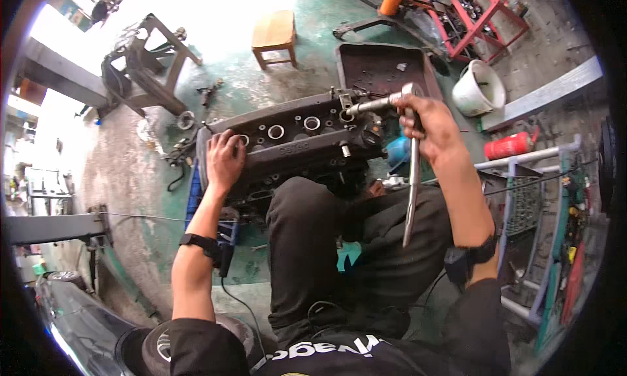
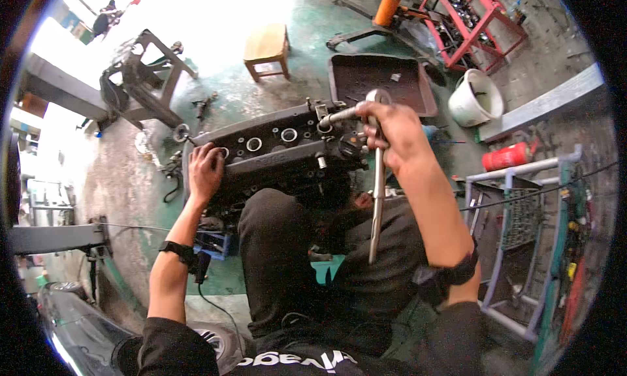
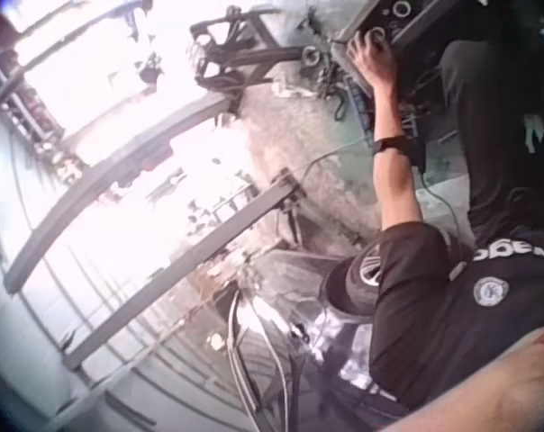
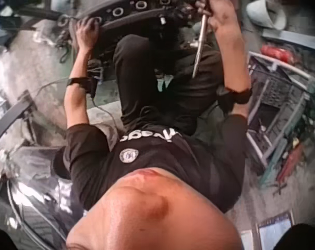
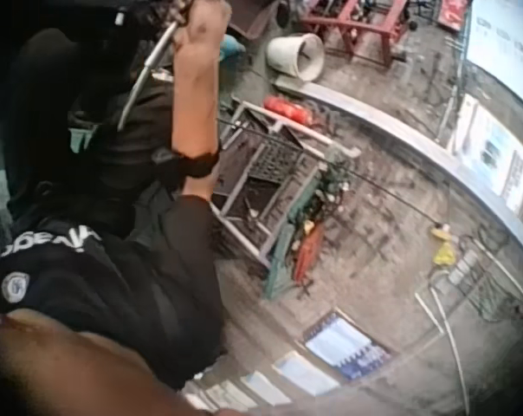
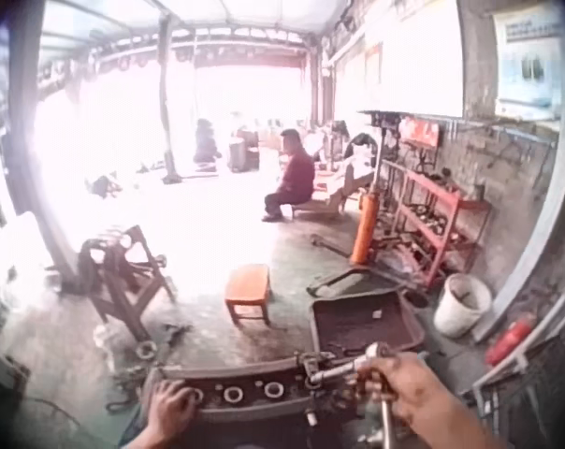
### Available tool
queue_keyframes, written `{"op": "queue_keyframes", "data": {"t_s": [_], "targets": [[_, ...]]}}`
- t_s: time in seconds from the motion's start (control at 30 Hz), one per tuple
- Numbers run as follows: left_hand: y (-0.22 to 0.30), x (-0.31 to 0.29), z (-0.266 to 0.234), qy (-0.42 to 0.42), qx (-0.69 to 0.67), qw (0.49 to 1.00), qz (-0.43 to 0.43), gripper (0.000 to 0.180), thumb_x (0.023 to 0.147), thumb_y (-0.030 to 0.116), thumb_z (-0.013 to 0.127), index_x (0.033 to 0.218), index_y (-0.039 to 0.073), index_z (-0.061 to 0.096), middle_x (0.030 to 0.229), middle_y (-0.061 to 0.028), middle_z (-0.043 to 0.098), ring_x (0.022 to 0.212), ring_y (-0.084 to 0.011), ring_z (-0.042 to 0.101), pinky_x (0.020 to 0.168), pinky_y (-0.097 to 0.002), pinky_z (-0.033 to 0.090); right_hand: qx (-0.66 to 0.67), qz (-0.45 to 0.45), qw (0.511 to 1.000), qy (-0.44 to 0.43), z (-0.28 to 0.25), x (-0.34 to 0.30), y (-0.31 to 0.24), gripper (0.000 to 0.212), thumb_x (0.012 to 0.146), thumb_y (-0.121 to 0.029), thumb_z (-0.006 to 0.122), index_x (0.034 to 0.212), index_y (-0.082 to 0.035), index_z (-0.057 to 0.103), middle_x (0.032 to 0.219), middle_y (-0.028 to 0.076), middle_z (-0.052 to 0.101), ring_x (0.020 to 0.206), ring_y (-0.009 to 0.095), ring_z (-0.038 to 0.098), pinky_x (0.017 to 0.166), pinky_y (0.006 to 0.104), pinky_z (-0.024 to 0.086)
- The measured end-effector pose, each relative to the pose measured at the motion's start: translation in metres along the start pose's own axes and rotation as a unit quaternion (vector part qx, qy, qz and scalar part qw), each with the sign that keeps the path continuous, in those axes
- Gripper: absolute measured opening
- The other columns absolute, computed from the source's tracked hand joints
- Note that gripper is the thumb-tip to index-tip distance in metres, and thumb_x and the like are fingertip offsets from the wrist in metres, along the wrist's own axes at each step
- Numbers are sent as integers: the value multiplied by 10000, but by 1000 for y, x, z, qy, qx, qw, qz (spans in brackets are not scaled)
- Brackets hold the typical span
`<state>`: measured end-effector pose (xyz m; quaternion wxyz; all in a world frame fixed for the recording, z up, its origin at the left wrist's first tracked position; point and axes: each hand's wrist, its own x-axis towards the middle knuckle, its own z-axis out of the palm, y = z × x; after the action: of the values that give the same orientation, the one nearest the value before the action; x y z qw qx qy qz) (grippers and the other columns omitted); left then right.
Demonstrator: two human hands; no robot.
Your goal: The person uses a torque wrench to tighten bolts on a car engine valve cover resting on their lap. They repeatedly position the wrench, apply torque, and reposition to different bolt locations across the cover.
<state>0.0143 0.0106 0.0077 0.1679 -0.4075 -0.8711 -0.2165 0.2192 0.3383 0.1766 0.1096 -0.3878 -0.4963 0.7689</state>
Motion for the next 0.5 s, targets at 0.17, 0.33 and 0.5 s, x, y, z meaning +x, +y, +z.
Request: {"op": "queue_keyframes", "data": {"t_s": [0.17,0.33,0.5], "targets": [[-4,1,2,4,-12,999,-32,160,807,138,626,923,33,658,1055,-106,625,1004,-309,556,887,-416,434,-113,-28,993,5,16,47,-34,76,813,-77,650,808,-28,592,681,-5,490,515,54,416,388,193,252],[-7,2,3,-8,-19,999,-44,156,791,124,626,912,29,650,1057,-100,621,997,-305,555,877,-418,434,-202,-31,979,-3,44,86,-46,81,819,-96,663,787,-64,595,664,-35,477,499,40,402,378,192,245],[-8,2,4,-1,-27,999,-46,147,785,117,624,901,29,644,1049,-100,621,992,-301,556,871,-414,437,-223,-10,974,-43,67,103,-37,140,762,-47,666,698,-94,551,639,-20,456,479,71,408,369,212,265]]}}
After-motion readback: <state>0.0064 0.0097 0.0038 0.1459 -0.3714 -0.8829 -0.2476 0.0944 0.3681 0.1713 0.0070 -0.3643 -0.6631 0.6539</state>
